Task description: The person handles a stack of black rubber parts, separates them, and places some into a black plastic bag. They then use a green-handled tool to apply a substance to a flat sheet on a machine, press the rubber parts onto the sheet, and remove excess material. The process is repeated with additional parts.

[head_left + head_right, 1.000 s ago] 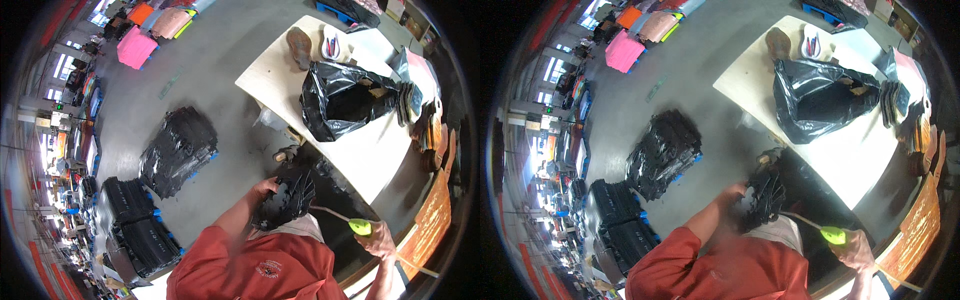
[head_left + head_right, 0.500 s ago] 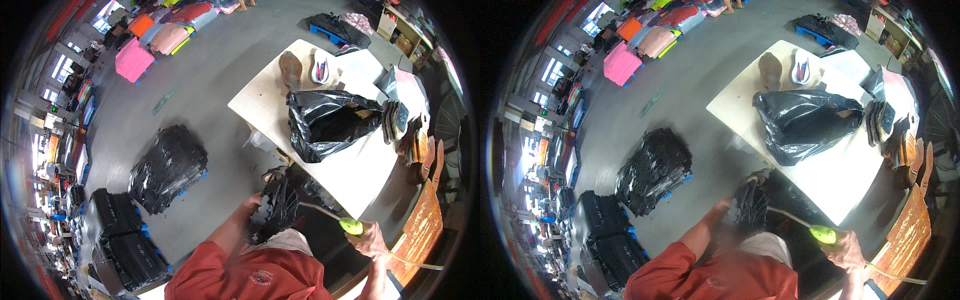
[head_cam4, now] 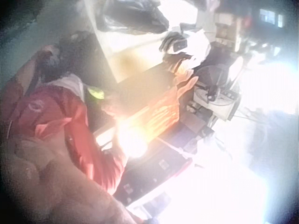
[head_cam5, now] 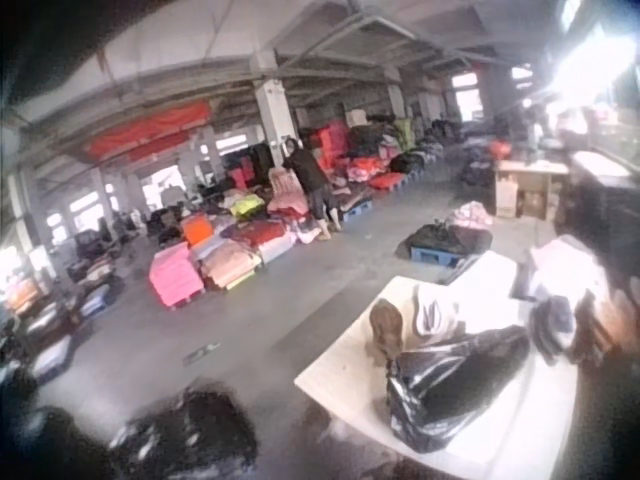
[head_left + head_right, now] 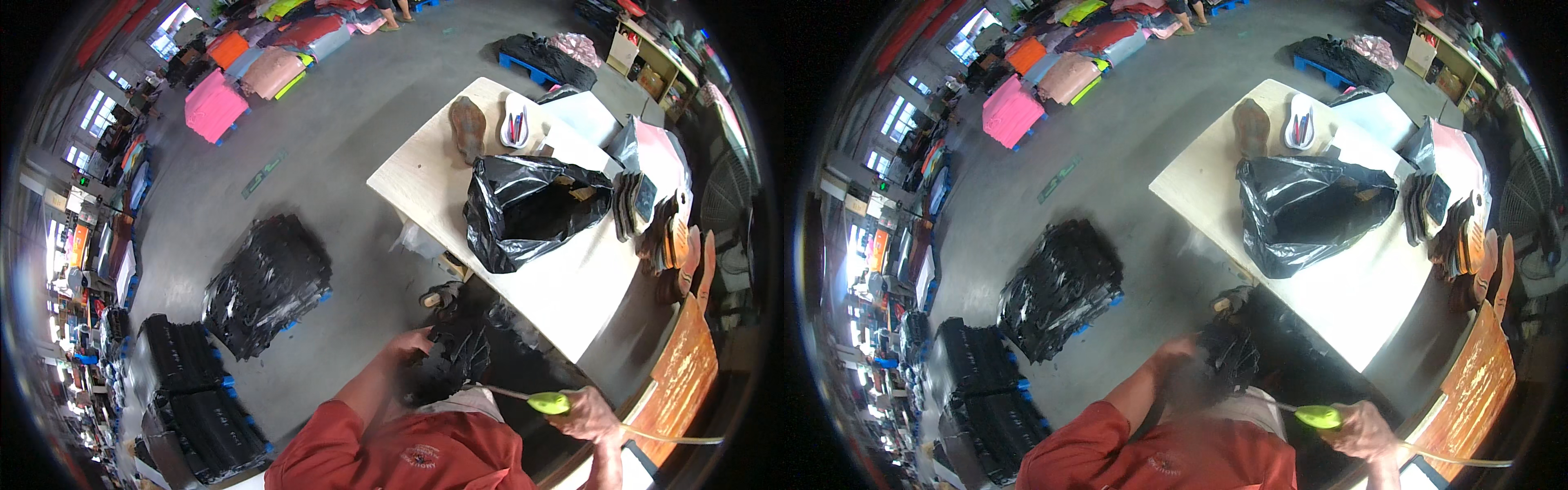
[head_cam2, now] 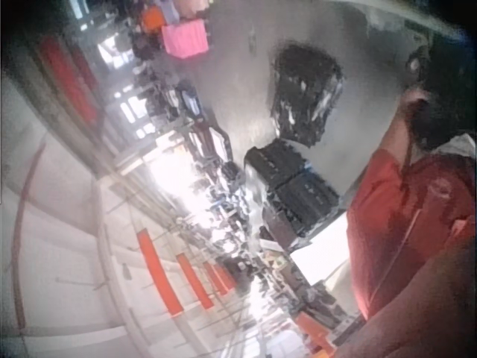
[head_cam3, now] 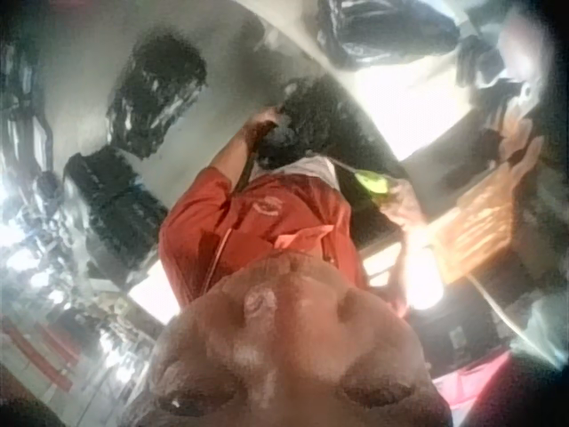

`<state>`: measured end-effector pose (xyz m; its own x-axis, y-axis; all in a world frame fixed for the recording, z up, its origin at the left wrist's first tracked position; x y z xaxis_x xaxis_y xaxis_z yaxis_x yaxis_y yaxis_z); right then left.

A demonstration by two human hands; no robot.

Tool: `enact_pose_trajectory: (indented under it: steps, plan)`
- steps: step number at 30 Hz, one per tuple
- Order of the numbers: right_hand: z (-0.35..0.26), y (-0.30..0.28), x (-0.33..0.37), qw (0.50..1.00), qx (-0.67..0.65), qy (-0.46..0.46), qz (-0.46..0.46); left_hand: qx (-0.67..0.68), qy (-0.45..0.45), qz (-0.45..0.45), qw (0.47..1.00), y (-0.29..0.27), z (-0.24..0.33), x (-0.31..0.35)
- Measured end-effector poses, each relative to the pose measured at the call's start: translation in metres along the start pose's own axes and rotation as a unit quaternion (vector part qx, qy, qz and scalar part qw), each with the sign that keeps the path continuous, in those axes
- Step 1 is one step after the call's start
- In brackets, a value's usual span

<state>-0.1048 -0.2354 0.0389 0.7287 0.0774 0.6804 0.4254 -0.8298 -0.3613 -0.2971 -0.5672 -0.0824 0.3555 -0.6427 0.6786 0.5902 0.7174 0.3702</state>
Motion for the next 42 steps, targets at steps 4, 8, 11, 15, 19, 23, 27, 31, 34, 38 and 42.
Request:
enact_pose_trajectory:
  steps: [4, 8, 11, 15, 19, 23, 27, 31, 34, 38, 42]
  plan:
    - [-0.009, -0.036, 0.015, 0.995, -0.032, -0.07, 0.064, -0.108, -0.028, -0.006, 0.994, 0.017, 0.012, 0.012]
    - [-0.028, -0.058, 0.017, 0.983, 0.076, -0.138, 0.096, -0.293, -0.052, -0.144, 0.944, 0.021, 0.003, 0.0]
    - [-0.037, -0.059, 0.012, 0.99, 0.084, -0.094, 0.07, -0.4, -0.036, -0.184, 0.897, 0.027, -0.011, -0.015]
    - [-0.044, -0.059, 0.01, 0.988, 0.13, -0.071, 0.047, -0.52, -0.009, -0.182, 0.834, 0.029, -0.022, -0.016]
    - [-0.036, -0.053, 0.014, 0.987, 0.119, -0.095, 0.053, -0.485, 0.025, -0.131, 0.864, 0.022, -0.027, 0.001]
    - [-0.025, -0.044, 0.014, 0.988, 0.085, -0.118, 0.054, -0.31, -0.013, -0.127, 0.942, 0.006, -0.044, 0.014]
    - [-0.022, -0.032, 0.013, 0.996, 0.049, -0.067, -0.012, -0.044, -0.058, -0.204, 0.976, 0.005, -0.058, 0.016]
    - [-0.022, -0.027, 0.018, 0.999, 0.008, -0.023, 0.02, -0.011, -0.048, -0.198, 0.979, 0.004, -0.065, 0.018]
    - [-0.014, -0.018, 0.024, 0.999, 0.034, -0.005, 0.009, 0.007, -0.051, -0.183, 0.982, -0.001, -0.072, 0.021]
    - [0.003, -0.006, 0.03, 0.999, -0.033, 0.011, -0.01, -0.04, -0.006, -0.145, 0.989, -0.018, -0.08, 0.012]
    - [0.003, 0.012, 0.023, 0.997, -0.03, -0.077, -0.01, 0.023, 0.005, -0.073, 0.997, -0.043, -0.094, -0.003]
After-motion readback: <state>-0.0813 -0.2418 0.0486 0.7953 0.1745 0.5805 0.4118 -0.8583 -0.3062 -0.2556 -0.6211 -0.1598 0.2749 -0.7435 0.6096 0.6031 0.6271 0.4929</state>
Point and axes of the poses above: each hand's wrist, its own x-axis away from the middle knuckle, its own y-axis out of the palm, z = x × y, the point moved 5 cm from there along -x, towards the middle knuckle, and after that the axes turned 2 degrees about -z, right-handed, at the moved point
